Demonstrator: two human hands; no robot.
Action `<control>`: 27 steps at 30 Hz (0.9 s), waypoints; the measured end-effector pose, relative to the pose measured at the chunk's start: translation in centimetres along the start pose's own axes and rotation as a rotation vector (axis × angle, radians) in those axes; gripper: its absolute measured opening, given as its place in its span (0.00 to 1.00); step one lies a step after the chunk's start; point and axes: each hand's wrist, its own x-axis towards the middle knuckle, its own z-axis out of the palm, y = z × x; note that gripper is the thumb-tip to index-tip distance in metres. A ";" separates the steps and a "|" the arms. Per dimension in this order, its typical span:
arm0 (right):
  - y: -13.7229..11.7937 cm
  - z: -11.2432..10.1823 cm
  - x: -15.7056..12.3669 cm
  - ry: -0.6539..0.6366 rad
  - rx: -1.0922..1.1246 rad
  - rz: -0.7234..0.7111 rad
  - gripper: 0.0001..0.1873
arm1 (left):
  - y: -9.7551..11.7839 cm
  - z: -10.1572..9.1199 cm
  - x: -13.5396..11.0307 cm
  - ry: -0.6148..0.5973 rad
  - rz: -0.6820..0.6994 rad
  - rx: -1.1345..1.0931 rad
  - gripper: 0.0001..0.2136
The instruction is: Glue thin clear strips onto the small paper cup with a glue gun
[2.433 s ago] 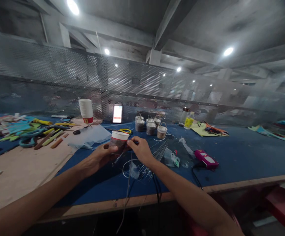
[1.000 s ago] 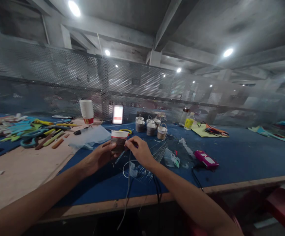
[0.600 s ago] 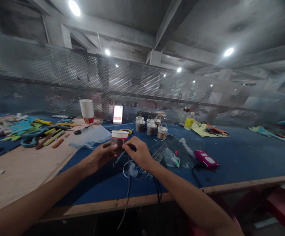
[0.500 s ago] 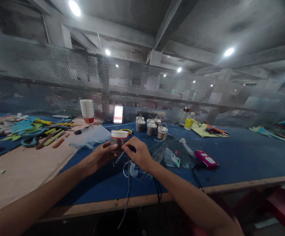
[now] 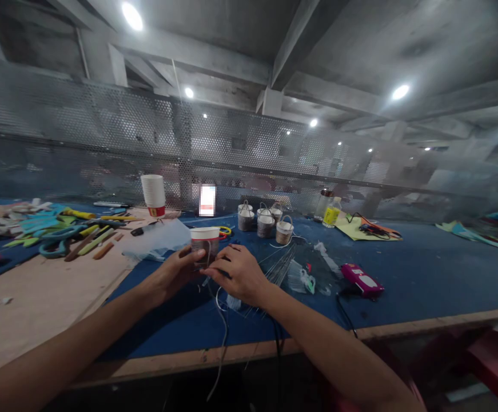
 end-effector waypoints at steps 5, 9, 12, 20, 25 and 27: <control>0.6 -1.2 0.1 0.010 -0.094 0.187 0.14 | 1.1 0.6 -0.7 0.036 -0.006 -0.072 0.14; 2.2 -1.9 0.0 -0.095 -0.248 0.491 0.11 | 1.7 0.5 -1.1 0.113 -0.076 -0.092 0.08; 3.0 -1.7 -0.1 -0.312 -0.354 0.573 0.17 | 1.7 0.3 -1.2 0.099 -0.058 -0.100 0.06; 3.9 -0.4 0.8 -0.579 -0.455 0.542 0.23 | 2.3 0.4 -1.4 0.095 -0.038 -0.123 0.07; 4.4 -0.2 0.4 -0.542 -0.486 0.567 0.17 | 2.5 0.2 -1.4 0.079 0.009 -0.153 0.07; 4.6 -0.7 0.1 -0.469 -0.512 0.618 0.16 | 2.5 0.0 -1.3 0.114 0.010 -0.167 0.06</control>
